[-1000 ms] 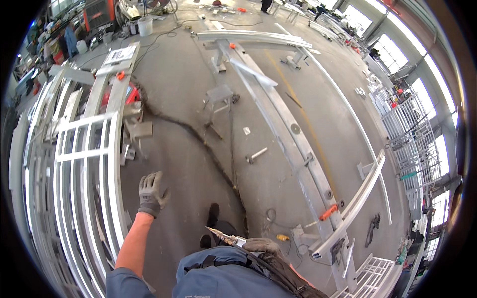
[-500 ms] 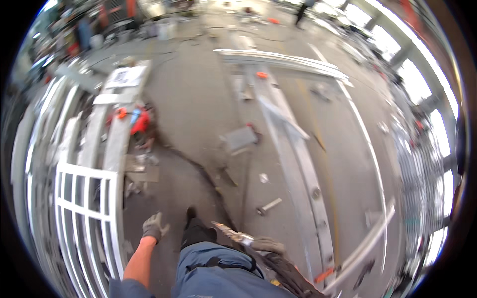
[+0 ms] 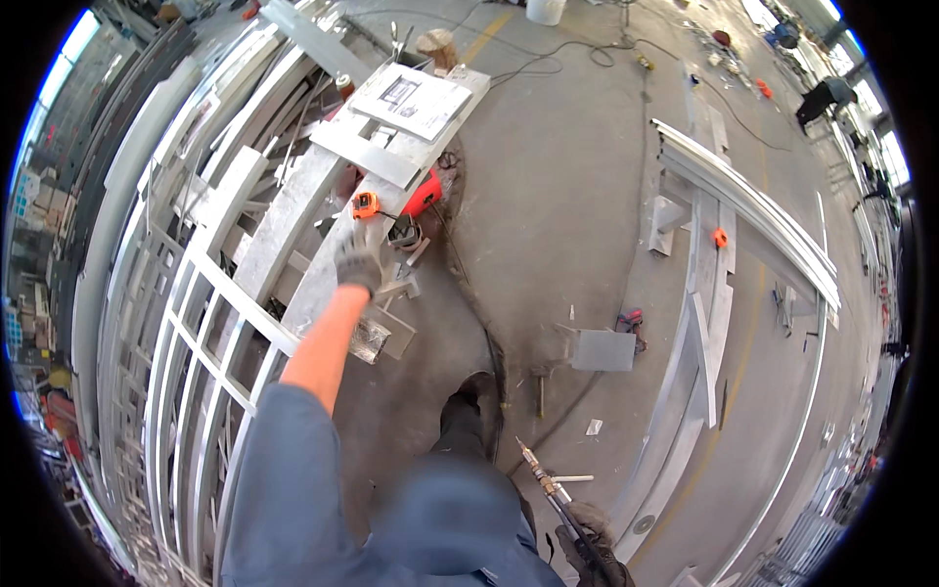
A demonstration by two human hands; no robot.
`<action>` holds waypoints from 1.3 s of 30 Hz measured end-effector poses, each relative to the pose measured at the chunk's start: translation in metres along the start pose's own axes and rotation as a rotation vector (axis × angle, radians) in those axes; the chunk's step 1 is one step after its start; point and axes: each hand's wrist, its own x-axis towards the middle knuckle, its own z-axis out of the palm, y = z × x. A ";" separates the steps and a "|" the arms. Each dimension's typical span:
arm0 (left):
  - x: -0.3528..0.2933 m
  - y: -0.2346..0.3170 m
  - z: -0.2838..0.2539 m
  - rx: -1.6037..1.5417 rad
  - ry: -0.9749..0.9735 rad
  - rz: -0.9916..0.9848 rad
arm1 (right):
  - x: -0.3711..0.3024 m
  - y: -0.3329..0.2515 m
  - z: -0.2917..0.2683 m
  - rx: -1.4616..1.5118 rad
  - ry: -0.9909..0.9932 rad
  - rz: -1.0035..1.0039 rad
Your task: The person welds aluminum frame components in a workshop. They position and tack weld crossbars, measure spacing with a tape measure, and continue welding joints on a large metal frame structure.
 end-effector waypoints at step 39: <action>-1.017 0.078 -0.095 -1.124 -0.611 -1.932 | -0.088 -0.121 0.226 -0.011 -1.480 -0.461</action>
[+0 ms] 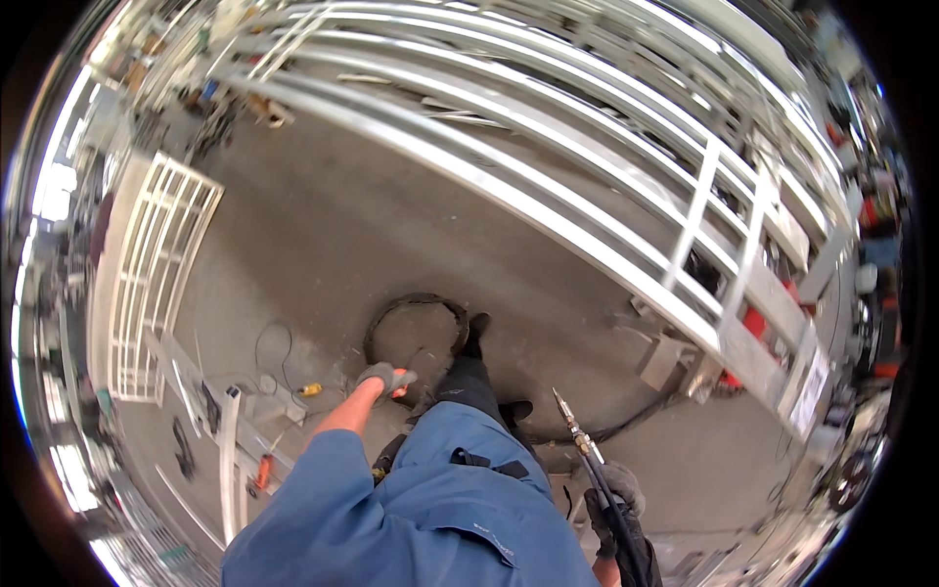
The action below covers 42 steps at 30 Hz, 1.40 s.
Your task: The person welds aluminum frame components in a workshop. They position and tack weld crossbars, measure spacing with a tape measure, and continue welding joints on a large metal frame structure.
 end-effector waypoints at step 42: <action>0.131 -0.384 -0.531 -2.507 0.551 -0.278 | 0.745 -0.330 0.970 0.188 -1.625 -0.668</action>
